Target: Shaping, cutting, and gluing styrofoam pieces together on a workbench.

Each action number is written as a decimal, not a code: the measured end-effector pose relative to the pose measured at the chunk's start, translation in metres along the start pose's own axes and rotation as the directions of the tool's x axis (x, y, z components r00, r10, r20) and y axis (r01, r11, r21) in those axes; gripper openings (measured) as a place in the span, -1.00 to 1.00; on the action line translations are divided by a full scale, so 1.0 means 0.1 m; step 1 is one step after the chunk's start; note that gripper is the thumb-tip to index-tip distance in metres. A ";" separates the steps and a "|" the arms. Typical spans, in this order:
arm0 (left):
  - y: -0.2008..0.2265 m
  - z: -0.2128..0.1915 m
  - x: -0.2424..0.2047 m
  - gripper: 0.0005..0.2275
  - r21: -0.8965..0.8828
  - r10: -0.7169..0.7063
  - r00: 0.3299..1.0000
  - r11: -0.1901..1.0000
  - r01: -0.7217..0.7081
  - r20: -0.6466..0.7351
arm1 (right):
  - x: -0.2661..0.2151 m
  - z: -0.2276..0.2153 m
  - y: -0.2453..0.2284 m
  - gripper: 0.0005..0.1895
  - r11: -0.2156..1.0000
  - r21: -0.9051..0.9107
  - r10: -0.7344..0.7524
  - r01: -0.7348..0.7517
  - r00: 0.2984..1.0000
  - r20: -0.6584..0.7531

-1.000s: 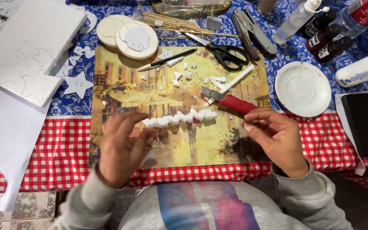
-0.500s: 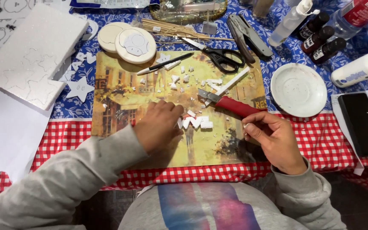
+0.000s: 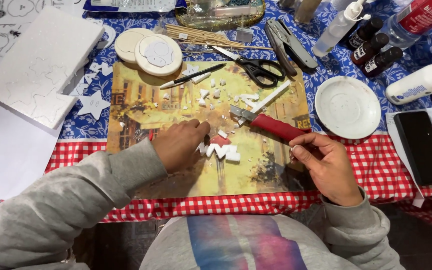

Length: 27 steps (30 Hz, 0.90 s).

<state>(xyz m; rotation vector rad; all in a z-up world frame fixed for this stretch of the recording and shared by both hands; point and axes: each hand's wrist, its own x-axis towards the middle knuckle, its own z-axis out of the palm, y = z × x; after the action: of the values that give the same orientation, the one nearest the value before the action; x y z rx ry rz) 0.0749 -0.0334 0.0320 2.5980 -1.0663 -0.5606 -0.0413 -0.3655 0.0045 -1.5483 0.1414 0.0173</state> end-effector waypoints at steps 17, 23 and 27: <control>-0.47 -1.08 0.17 -0.44 -0.530 -0.171 0.979 0.824 0.203 0.108 | 0.08 0.05 0.00 -0.81 0.999 -0.032 0.032 -0.031 0.999 0.021; -0.64 -1.41 0.03 -0.56 -0.821 -0.245 0.962 0.521 0.234 0.119 | 0.09 0.09 -0.02 -0.83 0.993 -0.103 0.051 -0.049 0.999 0.017; -1.19 -1.35 -0.10 -0.63 -0.916 -0.214 0.970 0.356 0.186 0.114 | 0.11 0.13 -0.05 -0.83 0.994 -0.099 0.059 -0.056 0.998 0.031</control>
<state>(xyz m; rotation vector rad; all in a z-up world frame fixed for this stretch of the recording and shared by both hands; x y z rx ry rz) 0.2017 0.0700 0.1078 1.6511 -0.1984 -0.8589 -0.0286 -0.3532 0.0085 -1.6406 0.1603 0.0977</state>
